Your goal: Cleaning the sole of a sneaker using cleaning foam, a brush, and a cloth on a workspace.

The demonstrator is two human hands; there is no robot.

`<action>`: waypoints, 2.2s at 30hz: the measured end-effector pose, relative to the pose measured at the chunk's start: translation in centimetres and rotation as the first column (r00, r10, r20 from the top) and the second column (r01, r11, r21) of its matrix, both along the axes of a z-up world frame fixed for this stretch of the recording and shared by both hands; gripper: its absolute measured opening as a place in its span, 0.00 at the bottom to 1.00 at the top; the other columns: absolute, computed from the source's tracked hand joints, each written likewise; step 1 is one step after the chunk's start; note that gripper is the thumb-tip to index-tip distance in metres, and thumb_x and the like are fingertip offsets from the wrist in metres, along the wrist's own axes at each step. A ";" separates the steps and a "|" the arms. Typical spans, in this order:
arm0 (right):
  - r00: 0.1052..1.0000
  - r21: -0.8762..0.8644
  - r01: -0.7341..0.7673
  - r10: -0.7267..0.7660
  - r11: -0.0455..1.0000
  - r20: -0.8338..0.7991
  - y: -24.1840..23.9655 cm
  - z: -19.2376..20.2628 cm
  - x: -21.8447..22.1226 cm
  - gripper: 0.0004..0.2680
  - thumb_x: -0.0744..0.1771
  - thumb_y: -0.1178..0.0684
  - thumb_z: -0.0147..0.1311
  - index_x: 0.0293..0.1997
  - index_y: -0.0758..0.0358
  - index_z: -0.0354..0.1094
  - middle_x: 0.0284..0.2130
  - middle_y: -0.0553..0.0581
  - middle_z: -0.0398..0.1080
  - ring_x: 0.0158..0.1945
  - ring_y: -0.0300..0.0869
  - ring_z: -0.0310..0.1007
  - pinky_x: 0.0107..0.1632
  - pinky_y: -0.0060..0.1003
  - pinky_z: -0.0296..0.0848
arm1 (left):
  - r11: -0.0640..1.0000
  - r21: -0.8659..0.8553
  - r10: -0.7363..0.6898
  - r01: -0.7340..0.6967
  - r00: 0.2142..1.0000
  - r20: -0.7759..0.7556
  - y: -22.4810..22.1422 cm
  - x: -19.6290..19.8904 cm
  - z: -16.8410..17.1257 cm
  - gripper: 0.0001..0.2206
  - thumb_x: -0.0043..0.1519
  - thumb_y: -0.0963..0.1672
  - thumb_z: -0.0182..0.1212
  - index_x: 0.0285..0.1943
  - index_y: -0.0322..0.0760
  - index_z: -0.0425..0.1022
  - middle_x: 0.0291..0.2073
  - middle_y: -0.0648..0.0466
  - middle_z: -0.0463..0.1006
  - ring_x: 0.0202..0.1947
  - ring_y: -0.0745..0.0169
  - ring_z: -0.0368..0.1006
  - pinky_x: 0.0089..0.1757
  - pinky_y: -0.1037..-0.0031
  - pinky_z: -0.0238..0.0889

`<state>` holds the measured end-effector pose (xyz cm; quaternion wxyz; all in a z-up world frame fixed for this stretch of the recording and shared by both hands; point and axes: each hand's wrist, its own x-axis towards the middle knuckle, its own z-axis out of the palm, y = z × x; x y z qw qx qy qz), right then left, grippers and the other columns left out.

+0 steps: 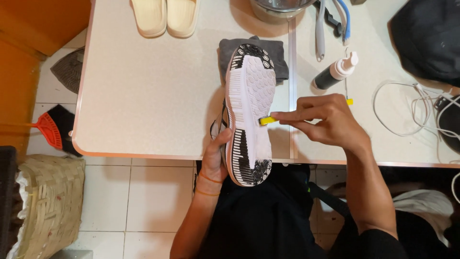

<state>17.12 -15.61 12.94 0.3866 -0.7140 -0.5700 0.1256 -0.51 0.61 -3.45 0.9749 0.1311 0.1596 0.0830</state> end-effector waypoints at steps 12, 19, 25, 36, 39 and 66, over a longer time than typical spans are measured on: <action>0.910 -0.053 0.339 -0.313 0.939 0.273 3.5 2.2 12.4 0.14 0.73 0.69 0.55 0.68 0.66 0.74 0.31 0.54 0.71 0.22 0.33 0.43 0.23 0.34 0.43 | 0.993 -0.116 0.043 -0.012 0.961 0.272 3.2 -3.0 4.6 0.30 0.61 0.42 0.69 0.73 0.36 0.63 0.61 0.44 0.74 0.62 0.48 0.70 0.63 0.57 0.62; 0.821 -0.177 0.371 -0.233 0.912 0.521 15.0 -10.3 31.2 0.23 0.58 0.67 0.49 0.60 0.67 0.76 0.34 0.66 0.78 0.35 0.57 0.75 0.36 0.51 0.67 | 0.968 -0.080 0.248 -0.238 0.957 0.151 5.6 -5.2 0.9 0.29 0.58 0.43 0.68 0.70 0.33 0.65 0.58 0.42 0.76 0.59 0.45 0.72 0.60 0.55 0.62; 0.650 -0.228 0.719 -0.520 0.656 0.553 19.2 -14.4 32.8 0.12 0.61 0.62 0.64 0.48 0.57 0.80 0.42 0.69 0.75 0.43 0.66 0.74 0.43 0.62 0.75 | 0.965 0.030 0.256 -0.262 0.957 0.132 7.1 -6.4 -2.1 0.19 0.63 0.44 0.63 0.60 0.27 0.74 0.49 0.41 0.81 0.50 0.45 0.78 0.51 0.58 0.73; 0.871 -0.443 0.489 -0.444 0.751 0.209 16.8 -12.0 32.5 0.06 0.61 0.60 0.64 0.38 0.60 0.80 0.16 0.58 0.71 0.19 0.38 0.67 0.27 0.35 0.67 | 0.956 0.064 0.268 -0.287 0.940 0.213 7.4 -4.6 0.1 0.21 0.64 0.43 0.63 0.65 0.29 0.69 0.51 0.42 0.81 0.51 0.46 0.78 0.51 0.59 0.73; 0.736 -0.190 0.562 -0.382 0.805 0.559 15.6 -16.4 38.0 0.10 0.59 0.61 0.60 0.40 0.55 0.81 0.28 0.50 0.77 0.60 0.48 0.66 0.49 0.46 0.68 | 0.970 0.039 0.231 -0.241 0.959 0.162 7.1 -5.2 -1.8 0.16 0.63 0.44 0.62 0.56 0.26 0.76 0.48 0.40 0.82 0.50 0.44 0.78 0.51 0.58 0.72; 0.900 -0.046 0.400 -0.383 0.915 0.208 4.7 -10.2 10.9 0.11 0.66 0.67 0.52 0.44 0.58 0.82 0.30 0.66 0.72 0.32 0.60 0.74 0.41 0.49 0.74 | 0.975 0.031 0.221 -0.222 0.975 0.016 5.4 -2.3 2.5 0.22 0.64 0.49 0.57 0.64 0.33 0.73 0.50 0.38 0.81 0.48 0.49 0.79 0.48 0.59 0.75</action>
